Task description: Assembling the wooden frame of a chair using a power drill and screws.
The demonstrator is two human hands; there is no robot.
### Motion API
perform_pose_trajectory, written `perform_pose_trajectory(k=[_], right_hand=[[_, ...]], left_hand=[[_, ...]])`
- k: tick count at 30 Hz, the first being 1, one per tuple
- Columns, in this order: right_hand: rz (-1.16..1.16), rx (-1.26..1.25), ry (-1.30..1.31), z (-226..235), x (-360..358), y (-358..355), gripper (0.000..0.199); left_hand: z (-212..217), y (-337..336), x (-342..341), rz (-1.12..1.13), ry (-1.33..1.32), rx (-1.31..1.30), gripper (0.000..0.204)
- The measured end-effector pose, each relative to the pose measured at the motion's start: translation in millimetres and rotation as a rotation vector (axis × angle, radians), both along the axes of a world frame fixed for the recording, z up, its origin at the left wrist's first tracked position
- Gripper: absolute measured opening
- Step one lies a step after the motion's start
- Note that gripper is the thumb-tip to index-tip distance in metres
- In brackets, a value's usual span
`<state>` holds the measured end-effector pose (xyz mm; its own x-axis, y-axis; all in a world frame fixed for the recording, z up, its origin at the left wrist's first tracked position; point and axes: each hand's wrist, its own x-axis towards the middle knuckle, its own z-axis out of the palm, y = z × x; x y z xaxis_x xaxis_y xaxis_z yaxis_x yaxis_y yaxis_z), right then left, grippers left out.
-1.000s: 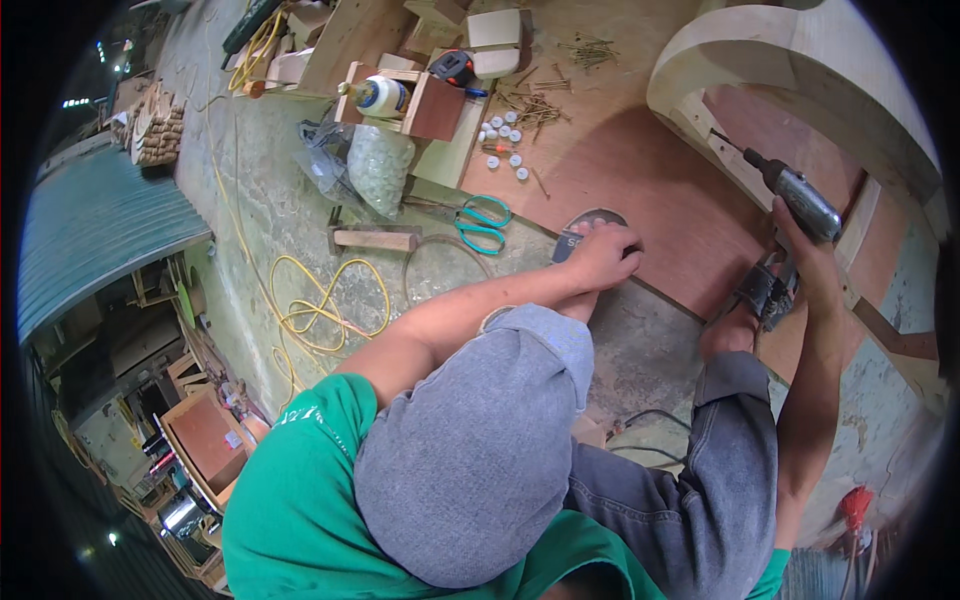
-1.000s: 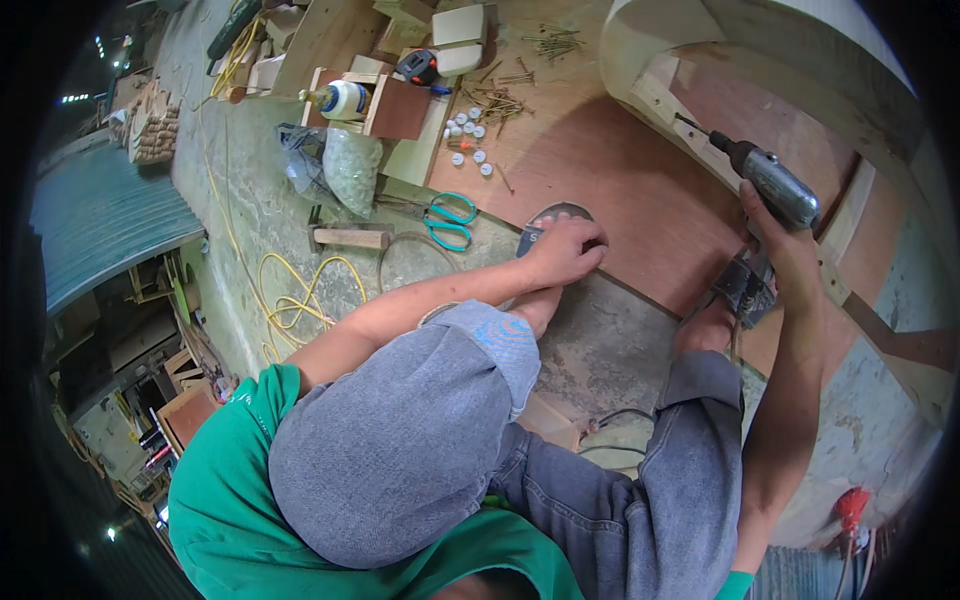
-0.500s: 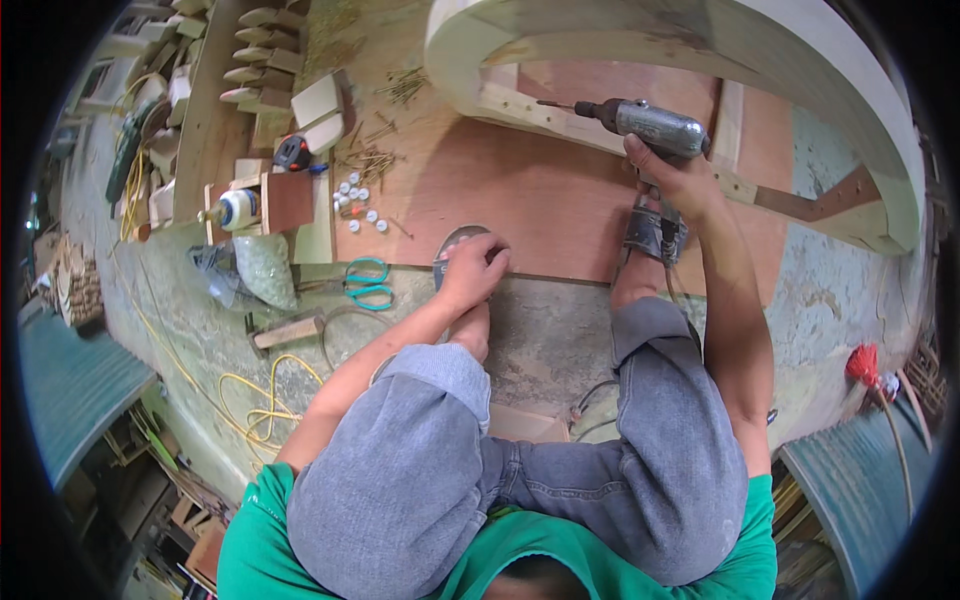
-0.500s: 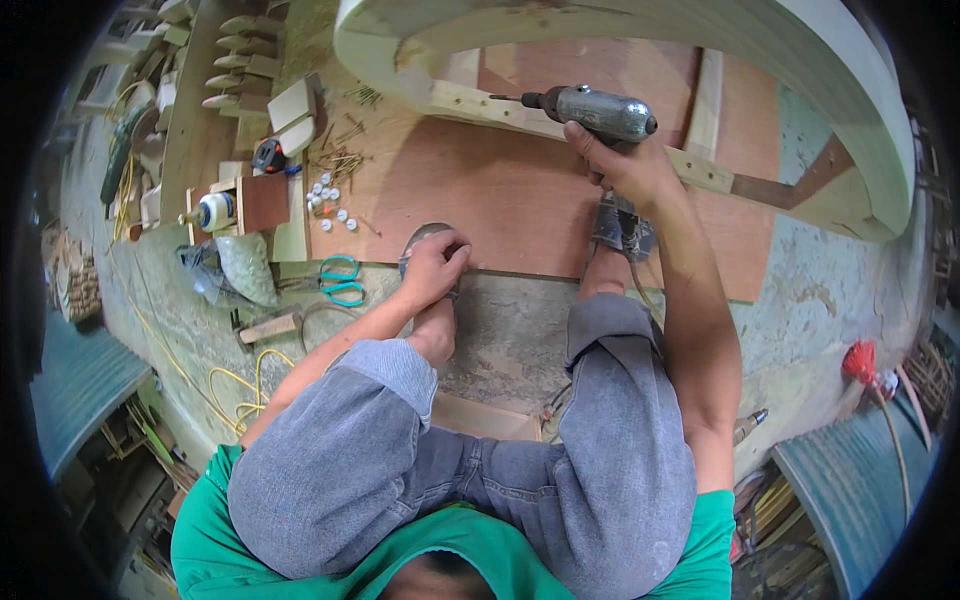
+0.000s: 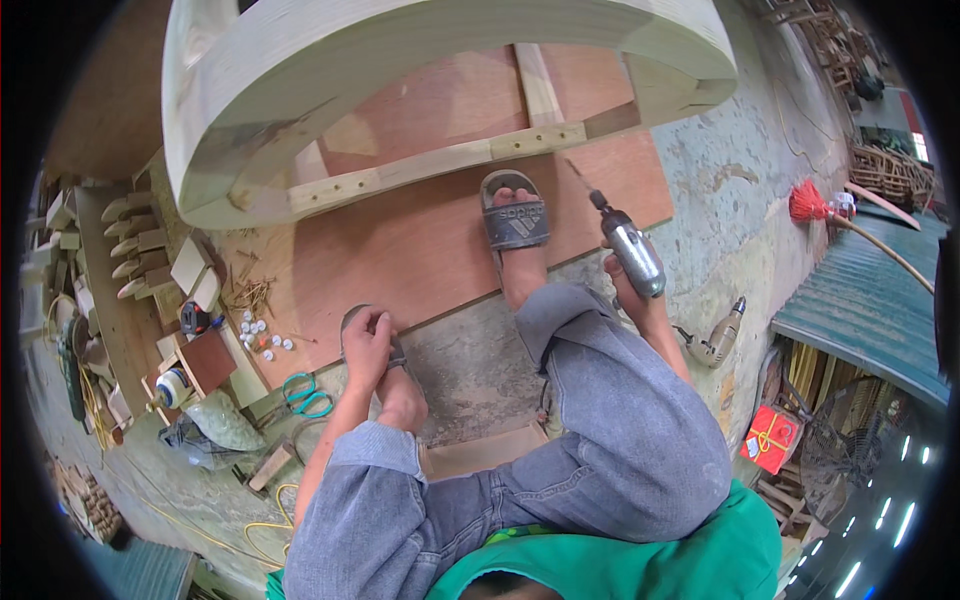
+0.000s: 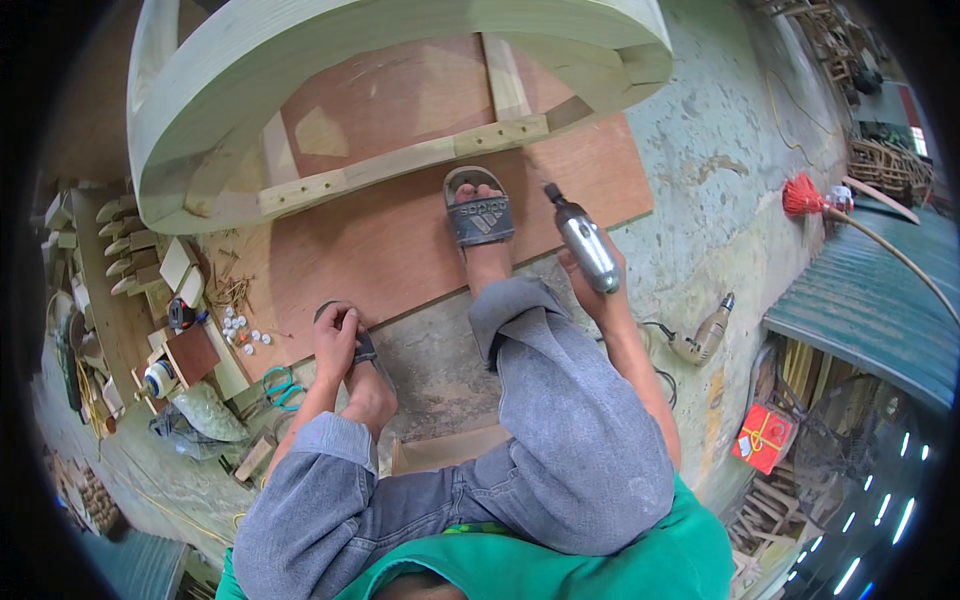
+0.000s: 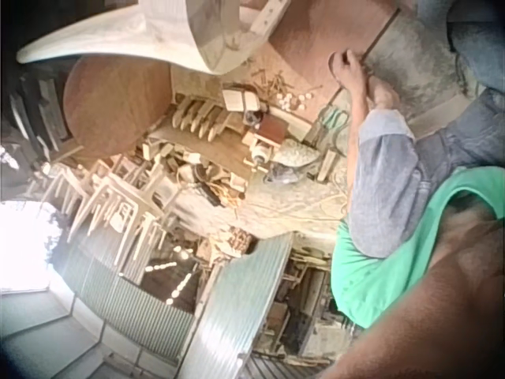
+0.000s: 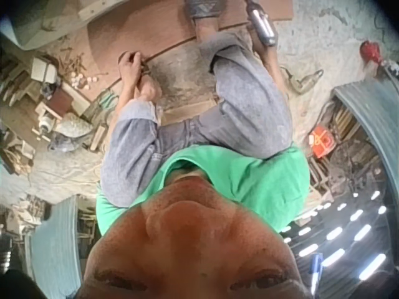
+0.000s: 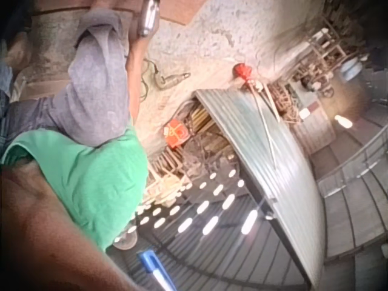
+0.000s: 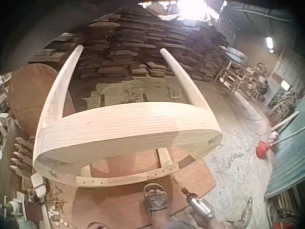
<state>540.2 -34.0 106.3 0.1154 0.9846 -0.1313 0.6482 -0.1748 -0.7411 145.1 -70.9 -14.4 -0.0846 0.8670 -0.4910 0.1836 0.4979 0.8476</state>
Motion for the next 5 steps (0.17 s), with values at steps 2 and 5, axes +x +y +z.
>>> perform_pose_trajectory(k=[2, 5], right_hand=[[-0.188, 0.144, -0.094, -14.1, 14.4, -16.0, 0.032], [-0.305, 0.112, -0.182, -42.4, 31.1, -28.0, 0.033]], left_hand=[[3.6, 1.4, 2.0, -0.005, -0.011, -0.006, 0.013], [-1.2, -0.7, -2.7, -0.020, 0.005, -0.015, 0.016]])
